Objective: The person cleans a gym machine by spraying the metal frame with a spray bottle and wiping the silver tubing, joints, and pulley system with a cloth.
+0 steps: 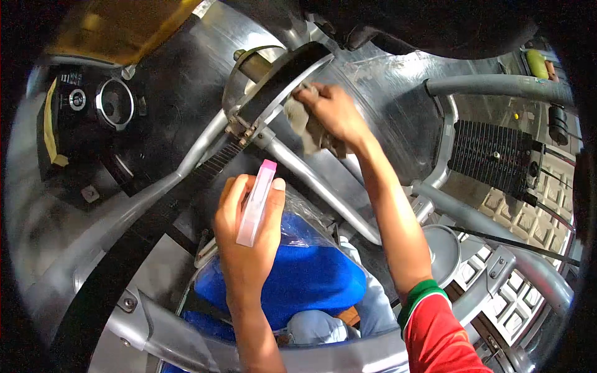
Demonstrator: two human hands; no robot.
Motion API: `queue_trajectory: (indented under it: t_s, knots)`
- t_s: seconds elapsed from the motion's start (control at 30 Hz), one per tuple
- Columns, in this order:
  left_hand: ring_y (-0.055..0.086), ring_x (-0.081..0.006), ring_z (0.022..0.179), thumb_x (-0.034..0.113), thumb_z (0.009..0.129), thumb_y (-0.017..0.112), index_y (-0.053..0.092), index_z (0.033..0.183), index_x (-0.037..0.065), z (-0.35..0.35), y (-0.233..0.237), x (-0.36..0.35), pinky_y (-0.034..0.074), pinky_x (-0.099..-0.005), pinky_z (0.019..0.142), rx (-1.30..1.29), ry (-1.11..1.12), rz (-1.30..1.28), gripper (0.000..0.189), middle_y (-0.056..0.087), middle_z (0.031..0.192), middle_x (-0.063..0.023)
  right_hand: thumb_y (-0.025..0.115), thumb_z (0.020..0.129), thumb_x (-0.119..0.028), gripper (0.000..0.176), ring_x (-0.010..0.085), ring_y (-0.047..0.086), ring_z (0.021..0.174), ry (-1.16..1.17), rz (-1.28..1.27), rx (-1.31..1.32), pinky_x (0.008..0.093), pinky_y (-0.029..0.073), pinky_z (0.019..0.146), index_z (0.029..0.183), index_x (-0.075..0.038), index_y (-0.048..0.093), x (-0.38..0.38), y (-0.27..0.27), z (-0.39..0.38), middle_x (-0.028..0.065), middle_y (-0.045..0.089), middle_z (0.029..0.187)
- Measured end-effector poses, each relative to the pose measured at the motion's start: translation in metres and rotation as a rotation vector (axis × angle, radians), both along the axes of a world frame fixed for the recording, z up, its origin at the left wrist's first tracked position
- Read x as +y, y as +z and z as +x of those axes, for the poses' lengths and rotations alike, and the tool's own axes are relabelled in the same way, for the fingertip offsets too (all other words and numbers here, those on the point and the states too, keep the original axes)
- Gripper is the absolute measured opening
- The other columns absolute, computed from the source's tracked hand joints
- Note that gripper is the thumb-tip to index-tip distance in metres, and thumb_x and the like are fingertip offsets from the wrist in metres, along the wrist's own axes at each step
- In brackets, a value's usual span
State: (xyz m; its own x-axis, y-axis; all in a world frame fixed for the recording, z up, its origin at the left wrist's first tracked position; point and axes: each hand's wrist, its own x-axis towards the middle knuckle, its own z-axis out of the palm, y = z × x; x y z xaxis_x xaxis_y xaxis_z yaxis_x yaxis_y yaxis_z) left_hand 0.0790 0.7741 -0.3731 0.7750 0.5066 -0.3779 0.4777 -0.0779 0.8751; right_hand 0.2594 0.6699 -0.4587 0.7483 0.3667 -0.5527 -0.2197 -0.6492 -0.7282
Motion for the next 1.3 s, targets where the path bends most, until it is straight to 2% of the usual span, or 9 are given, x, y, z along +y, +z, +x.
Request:
queue_trajectory:
  t_s: [0.3, 0.4, 0.47, 0.6, 0.67, 0.7, 0.83, 0.9, 1.3]
  knots:
    - [0.041, -0.0065, 0.059, 0.014, 0.091, 0.065, 0.057, 0.083, 0.004, -0.001, -0.007, -0.007, 0.036, -0.0251, 0.053, -0.088, -0.118, 0.192, 0.015, 0.047, 0.066, 0.0006, 0.058, 0.091, -0.034, 0.038, 0.0218, 0.067, 0.08, -0.243, 0.069, -0.311, 0.0342, 0.051, 0.076, 0.115, -0.006, 0.063, -0.061, -0.016, -0.061, 0.0159, 0.07, 0.088]
    - [0.042, -0.0071, 0.06, 0.013, 0.09, 0.067, 0.057, 0.082, 0.003, 0.001, -0.006, -0.013, 0.037, -0.0257, 0.054, -0.1, -0.139, 0.225, 0.017, 0.048, 0.066, -0.0006, 0.059, 0.093, -0.029, 0.034, 0.0122, 0.06, 0.085, -0.389, -0.041, -0.297, 0.0278, 0.047, 0.079, 0.114, -0.002, 0.063, -0.092, -0.024, -0.068, 0.0093, 0.067, 0.093]
    - [0.054, -0.0244, 0.059, 0.008, 0.082, 0.072, 0.055, 0.082, -0.001, 0.001, -0.006, -0.019, 0.042, -0.037, 0.055, -0.113, -0.045, 0.137, 0.02, 0.056, 0.071, -0.0118, 0.06, 0.092, -0.031, 0.035, 0.0148, 0.062, 0.083, -0.454, 0.018, -0.288, 0.0298, 0.048, 0.077, 0.113, -0.003, 0.063, -0.115, -0.052, -0.073, 0.0113, 0.068, 0.09]
    - [0.058, -0.0255, 0.061, 0.008, 0.08, 0.075, 0.058, 0.086, -0.001, -0.005, -0.03, -0.038, 0.044, -0.038, 0.055, -0.43, 0.095, 0.503, 0.021, 0.06, 0.073, -0.0127, 0.058, 0.094, -0.029, 0.031, 0.0124, 0.059, 0.081, -0.574, 0.296, -0.212, 0.0287, 0.046, 0.076, 0.108, -0.002, 0.063, -0.132, -0.063, -0.08, 0.0058, 0.066, 0.088]
    - [0.054, -0.0084, 0.059, 0.018, 0.09, 0.068, 0.063, 0.087, 0.001, -0.009, -0.034, -0.041, 0.041, -0.0269, 0.047, -0.283, 0.137, 0.567, 0.017, 0.052, 0.066, 0.0, 0.059, 0.094, -0.029, 0.03, 0.0124, 0.059, 0.081, -0.568, 0.337, -0.199, 0.0287, 0.047, 0.076, 0.108, -0.002, 0.063, -0.135, -0.069, -0.085, 0.0059, 0.066, 0.088]
    - [0.05, -0.0068, 0.05, 0.02, 0.091, 0.066, 0.063, 0.084, 0.002, -0.009, -0.024, -0.033, 0.037, -0.0251, 0.043, 0.009, -0.015, 0.416, 0.019, 0.049, 0.059, 0.0013, 0.06, 0.094, -0.028, 0.03, 0.0124, 0.059, 0.081, -0.562, 0.375, -0.189, 0.0288, 0.047, 0.075, 0.108, -0.001, 0.063, -0.135, -0.069, -0.087, 0.0059, 0.066, 0.088]
    - [0.044, -0.0055, 0.043, 0.02, 0.093, 0.064, 0.062, 0.079, 0.003, -0.002, -0.008, -0.03, 0.033, -0.0248, 0.04, 0.012, -0.027, 0.194, 0.022, 0.048, 0.055, 0.0018, 0.061, 0.094, -0.026, 0.029, 0.0129, 0.059, 0.08, -0.576, 0.423, -0.152, 0.0285, 0.047, 0.076, 0.108, -0.001, 0.062, -0.134, -0.065, -0.096, 0.0055, 0.066, 0.087]
    - [0.049, -0.0243, 0.045, 0.01, 0.085, 0.068, 0.055, 0.068, 0.0, 0.002, -0.003, -0.03, 0.038, -0.0351, 0.046, -0.056, -0.001, 0.25, 0.024, 0.05, 0.055, -0.0112, 0.061, 0.093, -0.025, 0.027, 0.0141, 0.061, 0.083, -0.527, 0.354, -0.254, 0.0291, 0.048, 0.078, 0.109, -0.003, 0.062, -0.134, -0.067, -0.099, 0.0074, 0.068, 0.09]
    - [0.043, -0.016, 0.046, 0.013, 0.087, 0.067, 0.052, 0.068, 0.0, 0.002, -0.003, -0.028, 0.035, -0.0332, 0.046, -0.073, 0.019, 0.074, 0.028, 0.049, 0.055, -0.0109, 0.067, 0.083, -0.028, 0.033, 0.0374, 0.065, 0.086, 0.171, -0.252, -0.663, 0.0435, 0.052, 0.076, 0.112, -0.012, 0.065, -0.001, -0.028, -0.013, 0.0163, 0.067, 0.098]
